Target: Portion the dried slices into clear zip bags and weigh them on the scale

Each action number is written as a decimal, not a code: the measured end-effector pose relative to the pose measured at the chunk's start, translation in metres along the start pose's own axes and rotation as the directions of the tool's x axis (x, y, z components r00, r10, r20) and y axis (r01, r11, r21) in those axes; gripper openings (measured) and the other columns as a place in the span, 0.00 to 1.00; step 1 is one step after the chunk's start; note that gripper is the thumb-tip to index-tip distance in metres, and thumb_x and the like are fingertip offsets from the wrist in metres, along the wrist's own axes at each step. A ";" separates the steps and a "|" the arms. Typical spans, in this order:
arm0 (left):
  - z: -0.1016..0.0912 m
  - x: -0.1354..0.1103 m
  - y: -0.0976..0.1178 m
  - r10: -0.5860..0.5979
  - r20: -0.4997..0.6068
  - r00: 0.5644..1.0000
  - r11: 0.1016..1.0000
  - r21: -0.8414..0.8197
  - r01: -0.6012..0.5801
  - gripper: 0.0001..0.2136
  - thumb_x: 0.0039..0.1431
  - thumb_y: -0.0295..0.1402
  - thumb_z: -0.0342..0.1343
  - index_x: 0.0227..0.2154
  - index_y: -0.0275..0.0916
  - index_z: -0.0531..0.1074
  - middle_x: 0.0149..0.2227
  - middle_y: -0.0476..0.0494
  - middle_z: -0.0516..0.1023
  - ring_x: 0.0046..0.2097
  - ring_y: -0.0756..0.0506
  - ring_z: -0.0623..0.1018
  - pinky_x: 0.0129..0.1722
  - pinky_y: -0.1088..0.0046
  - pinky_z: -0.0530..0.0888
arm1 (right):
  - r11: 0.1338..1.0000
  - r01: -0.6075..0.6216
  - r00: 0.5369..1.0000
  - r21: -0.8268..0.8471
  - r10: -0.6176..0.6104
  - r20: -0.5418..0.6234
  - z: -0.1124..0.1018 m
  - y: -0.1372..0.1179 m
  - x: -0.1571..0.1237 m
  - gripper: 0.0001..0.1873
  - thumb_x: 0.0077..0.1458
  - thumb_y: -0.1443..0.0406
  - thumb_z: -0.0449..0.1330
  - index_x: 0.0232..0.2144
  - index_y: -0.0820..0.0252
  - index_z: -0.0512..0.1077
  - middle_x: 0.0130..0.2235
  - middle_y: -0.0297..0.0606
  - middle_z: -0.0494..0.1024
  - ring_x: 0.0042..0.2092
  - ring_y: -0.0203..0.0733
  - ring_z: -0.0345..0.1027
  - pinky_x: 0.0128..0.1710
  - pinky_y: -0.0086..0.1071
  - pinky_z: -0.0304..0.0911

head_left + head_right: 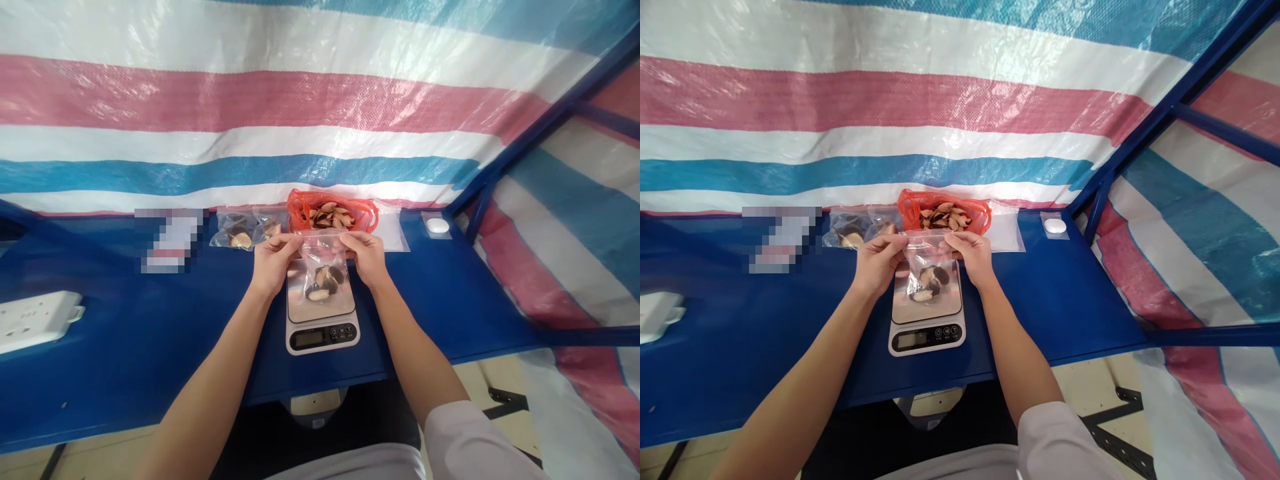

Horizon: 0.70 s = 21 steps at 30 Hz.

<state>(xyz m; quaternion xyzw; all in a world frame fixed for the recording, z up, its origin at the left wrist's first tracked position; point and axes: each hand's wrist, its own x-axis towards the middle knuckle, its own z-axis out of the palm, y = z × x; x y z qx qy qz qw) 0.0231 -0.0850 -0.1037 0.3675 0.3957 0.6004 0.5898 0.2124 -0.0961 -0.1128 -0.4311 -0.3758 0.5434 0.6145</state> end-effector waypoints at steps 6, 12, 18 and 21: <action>-0.008 0.004 -0.011 0.117 0.042 0.992 0.992 0.046 -0.119 0.13 0.41 0.41 0.76 0.24 0.38 0.82 0.24 0.48 0.81 0.26 0.52 0.78 0.32 0.76 0.76 | 0.999 0.012 1.000 0.030 -0.012 -0.012 0.001 0.002 0.000 0.17 0.39 0.53 0.75 0.28 0.57 0.80 0.28 0.35 0.83 0.28 0.41 0.79 0.26 0.29 0.73; -0.007 0.001 -0.011 0.132 0.027 0.991 0.985 0.107 -0.134 0.14 0.43 0.43 0.75 0.27 0.38 0.82 0.27 0.46 0.83 0.28 0.49 0.79 0.34 0.72 0.79 | 1.000 -0.012 1.000 0.004 0.012 0.023 0.001 0.003 0.001 0.19 0.40 0.51 0.74 0.29 0.58 0.79 0.29 0.36 0.83 0.29 0.42 0.79 0.25 0.29 0.73; -0.005 -0.002 -0.010 0.119 0.034 0.992 0.977 0.175 -0.123 0.15 0.43 0.43 0.74 0.29 0.37 0.83 0.29 0.45 0.84 0.28 0.49 0.79 0.33 0.72 0.77 | 1.000 -0.014 1.000 0.017 0.013 0.013 0.004 0.003 -0.001 0.17 0.40 0.52 0.73 0.28 0.57 0.78 0.28 0.34 0.83 0.29 0.41 0.78 0.25 0.30 0.73; -0.005 0.000 -0.011 0.151 0.036 0.988 0.972 0.177 -0.155 0.15 0.43 0.44 0.74 0.28 0.38 0.83 0.28 0.46 0.83 0.28 0.49 0.78 0.33 0.73 0.77 | 1.000 -0.011 1.000 0.004 0.011 0.013 0.005 0.004 -0.002 0.16 0.41 0.52 0.73 0.28 0.56 0.78 0.28 0.34 0.83 0.29 0.42 0.78 0.27 0.32 0.74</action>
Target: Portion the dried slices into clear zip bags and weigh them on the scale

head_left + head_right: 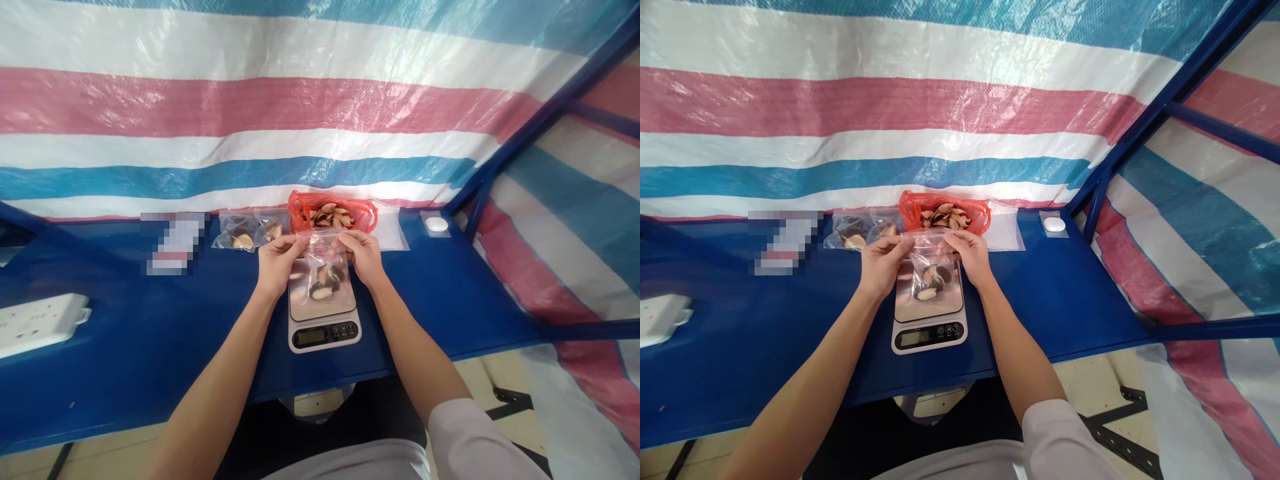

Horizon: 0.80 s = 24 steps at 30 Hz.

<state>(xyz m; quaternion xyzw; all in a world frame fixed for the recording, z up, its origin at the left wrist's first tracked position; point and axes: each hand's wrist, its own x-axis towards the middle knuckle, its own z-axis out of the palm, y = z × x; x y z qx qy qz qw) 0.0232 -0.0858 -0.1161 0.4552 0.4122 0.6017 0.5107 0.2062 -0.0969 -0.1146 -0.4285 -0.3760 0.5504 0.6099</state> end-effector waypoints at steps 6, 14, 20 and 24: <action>-0.002 0.001 0.001 0.043 -0.005 0.999 0.999 0.007 -0.043 0.12 0.43 0.41 0.74 0.26 0.39 0.82 0.26 0.48 0.82 0.27 0.51 0.76 0.32 0.74 0.75 | 0.999 0.039 0.999 -0.031 -0.039 -0.022 0.000 0.004 0.001 0.15 0.43 0.53 0.71 0.25 0.57 0.77 0.26 0.35 0.82 0.27 0.41 0.77 0.26 0.32 0.72; -0.005 0.003 0.001 0.012 0.044 0.999 0.999 -0.044 -0.010 0.11 0.42 0.40 0.75 0.23 0.40 0.81 0.25 0.49 0.81 0.28 0.50 0.76 0.34 0.73 0.74 | 0.998 0.058 0.998 -0.020 -0.058 -0.009 0.001 0.000 -0.001 0.14 0.42 0.53 0.71 0.24 0.56 0.78 0.26 0.34 0.82 0.28 0.42 0.76 0.26 0.33 0.73; -0.005 0.003 0.001 0.045 0.035 0.998 0.998 0.045 -0.047 0.14 0.43 0.43 0.74 0.23 0.39 0.80 0.24 0.48 0.80 0.27 0.51 0.76 0.32 0.74 0.74 | 0.999 0.024 1.000 -0.033 -0.024 0.002 0.005 -0.004 -0.002 0.16 0.41 0.52 0.73 0.26 0.57 0.80 0.26 0.34 0.82 0.27 0.40 0.76 0.26 0.31 0.73; -0.001 0.000 0.005 0.049 0.011 0.999 0.996 0.077 -0.050 0.16 0.41 0.46 0.75 0.25 0.38 0.81 0.25 0.47 0.81 0.27 0.50 0.76 0.32 0.73 0.75 | 0.998 0.030 1.000 -0.050 -0.029 0.011 0.006 -0.005 -0.004 0.17 0.40 0.51 0.74 0.29 0.56 0.80 0.27 0.34 0.82 0.28 0.41 0.77 0.27 0.33 0.74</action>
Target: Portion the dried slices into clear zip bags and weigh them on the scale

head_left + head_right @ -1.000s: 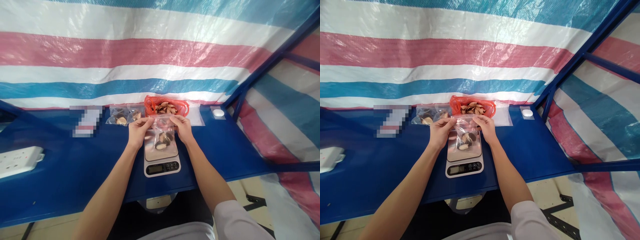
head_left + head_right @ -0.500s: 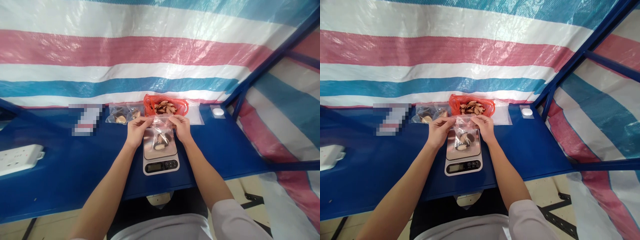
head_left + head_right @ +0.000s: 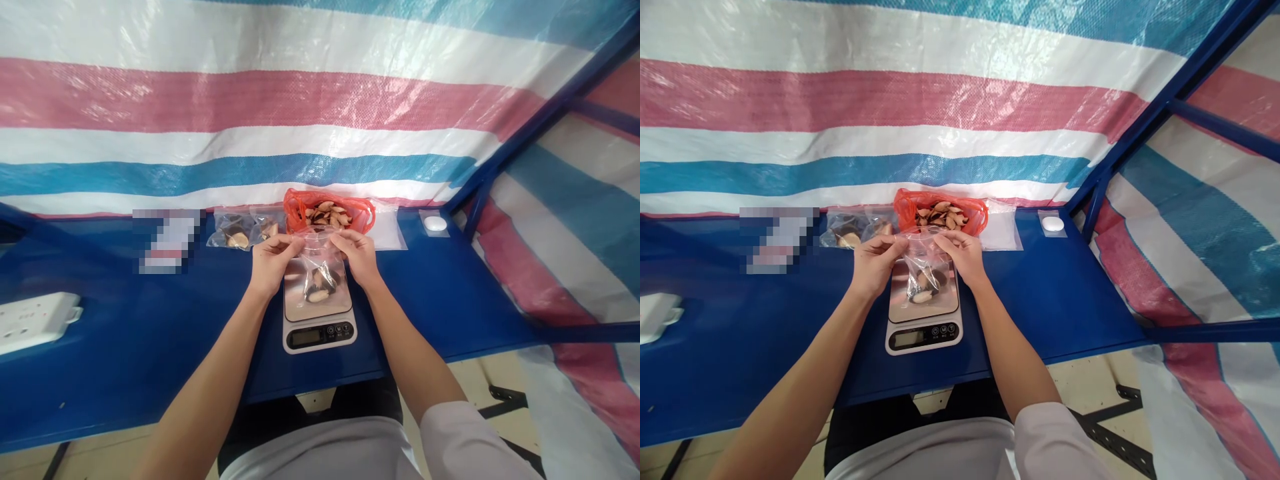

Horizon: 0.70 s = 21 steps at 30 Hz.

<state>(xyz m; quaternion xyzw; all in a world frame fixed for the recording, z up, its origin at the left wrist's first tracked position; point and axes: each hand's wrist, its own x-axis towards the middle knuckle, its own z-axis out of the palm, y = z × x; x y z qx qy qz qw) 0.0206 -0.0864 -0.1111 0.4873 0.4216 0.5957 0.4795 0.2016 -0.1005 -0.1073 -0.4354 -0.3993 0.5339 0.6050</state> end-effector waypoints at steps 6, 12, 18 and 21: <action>0.004 -0.002 0.004 -0.029 -0.026 0.999 0.999 0.022 0.029 0.18 0.38 0.47 0.75 0.26 0.37 0.82 0.27 0.44 0.82 0.29 0.48 0.78 0.33 0.70 0.76 | 1.000 0.027 1.000 -0.015 -0.027 -0.006 -0.001 0.004 0.001 0.19 0.40 0.49 0.73 0.29 0.54 0.78 0.27 0.34 0.82 0.30 0.43 0.78 0.28 0.35 0.74; 0.003 -0.001 -0.001 -0.005 -0.030 1.000 1.000 0.025 0.006 0.15 0.41 0.44 0.75 0.27 0.38 0.83 0.28 0.45 0.83 0.29 0.48 0.78 0.34 0.71 0.76 | 0.998 0.053 0.998 -0.046 -0.053 -0.014 -0.003 0.004 0.001 0.18 0.42 0.50 0.72 0.29 0.55 0.77 0.26 0.32 0.81 0.27 0.40 0.75 0.28 0.35 0.74; 0.005 -0.003 -0.001 0.030 -0.021 0.999 1.000 -0.007 -0.030 0.14 0.40 0.42 0.75 0.25 0.38 0.82 0.26 0.46 0.82 0.28 0.50 0.77 0.32 0.73 0.75 | 0.998 0.065 0.998 -0.026 -0.065 -0.008 -0.001 0.001 0.000 0.17 0.40 0.51 0.73 0.26 0.55 0.77 0.24 0.31 0.80 0.25 0.39 0.73 0.26 0.33 0.72; 0.005 -0.003 0.002 0.024 -0.015 1.000 1.000 0.004 -0.024 0.13 0.40 0.41 0.75 0.24 0.38 0.81 0.25 0.46 0.82 0.27 0.50 0.76 0.31 0.73 0.75 | 0.997 0.066 0.998 -0.040 -0.066 -0.001 -0.001 0.000 -0.001 0.17 0.41 0.51 0.73 0.26 0.55 0.78 0.25 0.31 0.80 0.26 0.38 0.73 0.27 0.33 0.72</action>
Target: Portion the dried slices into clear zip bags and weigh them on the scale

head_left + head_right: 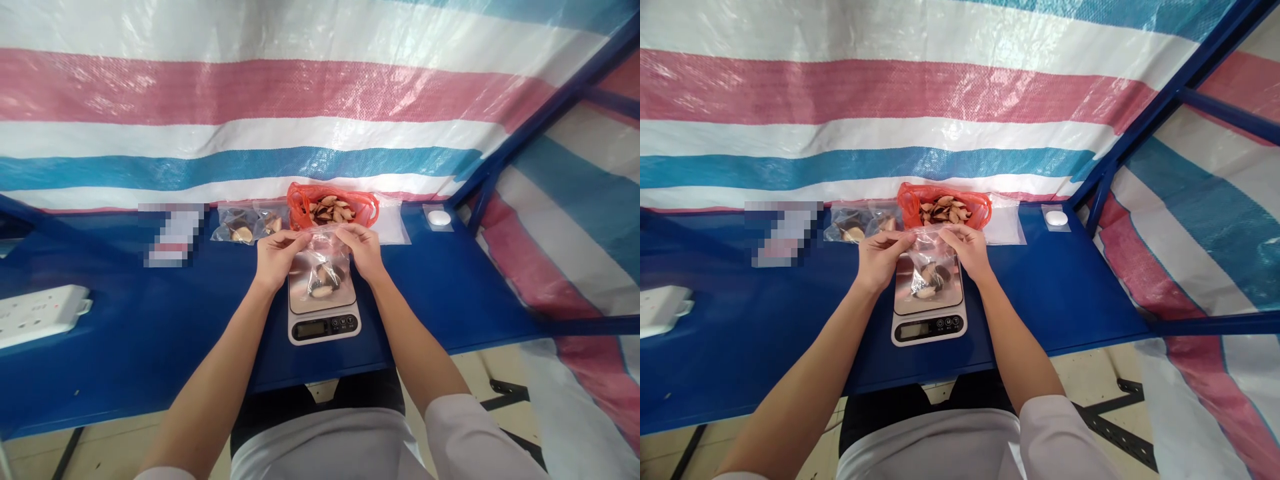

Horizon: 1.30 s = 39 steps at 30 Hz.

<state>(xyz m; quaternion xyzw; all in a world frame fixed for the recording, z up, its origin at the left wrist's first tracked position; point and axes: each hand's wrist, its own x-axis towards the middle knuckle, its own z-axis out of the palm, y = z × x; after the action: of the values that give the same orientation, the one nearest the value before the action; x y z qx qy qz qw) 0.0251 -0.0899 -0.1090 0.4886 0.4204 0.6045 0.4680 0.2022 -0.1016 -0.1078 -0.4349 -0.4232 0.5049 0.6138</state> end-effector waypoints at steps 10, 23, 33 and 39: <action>-0.004 -0.003 -0.004 -0.013 0.031 0.999 0.999 0.045 0.011 0.13 0.44 0.43 0.74 0.28 0.39 0.84 0.29 0.45 0.84 0.30 0.48 0.79 0.35 0.72 0.77 | 0.999 0.020 1.000 -0.040 -0.019 0.015 -0.001 -0.002 -0.004 0.18 0.40 0.50 0.73 0.28 0.54 0.78 0.26 0.31 0.80 0.26 0.40 0.73 0.27 0.35 0.73; 0.001 -0.006 0.000 -0.003 0.053 0.999 1.000 -0.009 0.004 0.14 0.41 0.43 0.74 0.27 0.38 0.83 0.29 0.44 0.83 0.31 0.46 0.80 0.37 0.68 0.78 | 0.997 0.030 0.995 -0.076 -0.022 0.100 -0.003 -0.004 -0.007 0.19 0.41 0.48 0.73 0.29 0.54 0.79 0.27 0.31 0.81 0.28 0.41 0.76 0.30 0.36 0.74; 0.000 -0.007 0.000 -0.030 0.095 0.995 0.999 -0.014 0.032 0.14 0.45 0.44 0.73 0.27 0.38 0.82 0.29 0.45 0.83 0.30 0.48 0.79 0.35 0.71 0.76 | 0.994 0.082 0.992 -0.078 -0.074 0.107 -0.003 0.000 -0.006 0.15 0.45 0.50 0.72 0.28 0.54 0.80 0.26 0.31 0.81 0.28 0.40 0.75 0.33 0.36 0.75; 0.002 -0.007 0.003 -0.010 0.095 0.995 0.999 -0.029 0.013 0.14 0.43 0.44 0.74 0.27 0.39 0.83 0.30 0.45 0.84 0.31 0.47 0.79 0.37 0.69 0.78 | 0.995 0.079 0.995 -0.061 -0.075 0.073 0.001 -0.003 -0.007 0.15 0.44 0.51 0.73 0.28 0.54 0.80 0.25 0.31 0.81 0.28 0.40 0.75 0.33 0.36 0.74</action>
<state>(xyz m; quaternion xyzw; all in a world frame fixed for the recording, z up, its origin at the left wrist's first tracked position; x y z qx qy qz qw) 0.0269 -0.0969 -0.1074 0.5073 0.3915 0.5842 0.4980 0.2007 -0.1089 -0.1055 -0.4196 -0.4771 0.4821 0.6032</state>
